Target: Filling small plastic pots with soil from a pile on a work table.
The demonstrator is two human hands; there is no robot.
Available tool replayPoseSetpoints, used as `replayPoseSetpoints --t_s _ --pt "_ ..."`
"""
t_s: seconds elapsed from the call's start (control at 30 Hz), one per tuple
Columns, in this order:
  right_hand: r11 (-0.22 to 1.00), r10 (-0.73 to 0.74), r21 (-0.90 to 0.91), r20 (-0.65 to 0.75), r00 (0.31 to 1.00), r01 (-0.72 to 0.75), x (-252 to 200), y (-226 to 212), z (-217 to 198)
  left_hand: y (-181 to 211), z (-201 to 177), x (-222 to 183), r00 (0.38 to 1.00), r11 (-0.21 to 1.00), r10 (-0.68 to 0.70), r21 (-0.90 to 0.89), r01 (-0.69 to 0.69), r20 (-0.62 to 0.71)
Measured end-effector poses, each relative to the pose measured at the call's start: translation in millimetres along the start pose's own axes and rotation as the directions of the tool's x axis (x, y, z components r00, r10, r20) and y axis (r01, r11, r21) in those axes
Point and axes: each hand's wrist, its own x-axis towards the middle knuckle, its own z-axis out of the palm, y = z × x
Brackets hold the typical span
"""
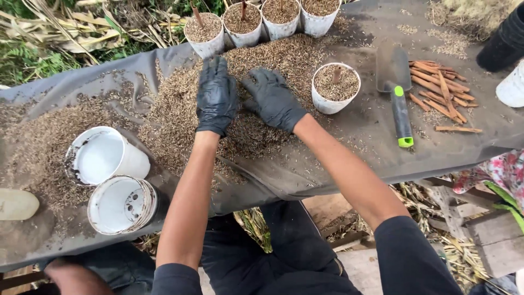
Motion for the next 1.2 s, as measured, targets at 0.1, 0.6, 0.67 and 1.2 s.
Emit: replayPoseSetpoints --t_s 0.1,0.6,0.67,1.2 --pt "0.990 -0.002 -0.140 -0.087 0.996 -0.010 10 3 15 -19 5 2 0.997 0.964 -0.045 0.264 0.029 0.055" --pt "0.978 -0.132 -0.183 -0.157 0.979 0.103 59 36 9 -4 -2 -10 0.981 0.948 -0.132 0.307 0.082 0.145" --pt "0.995 -0.050 0.081 -0.034 0.998 0.052 66 43 -1 -6 0 -11 0.979 0.954 -0.144 0.282 0.099 0.146" --pt "0.900 -0.263 0.355 -0.014 0.965 0.251 -1 106 -184 -6 3 -11 0.985 0.976 -0.129 0.190 0.105 0.117"
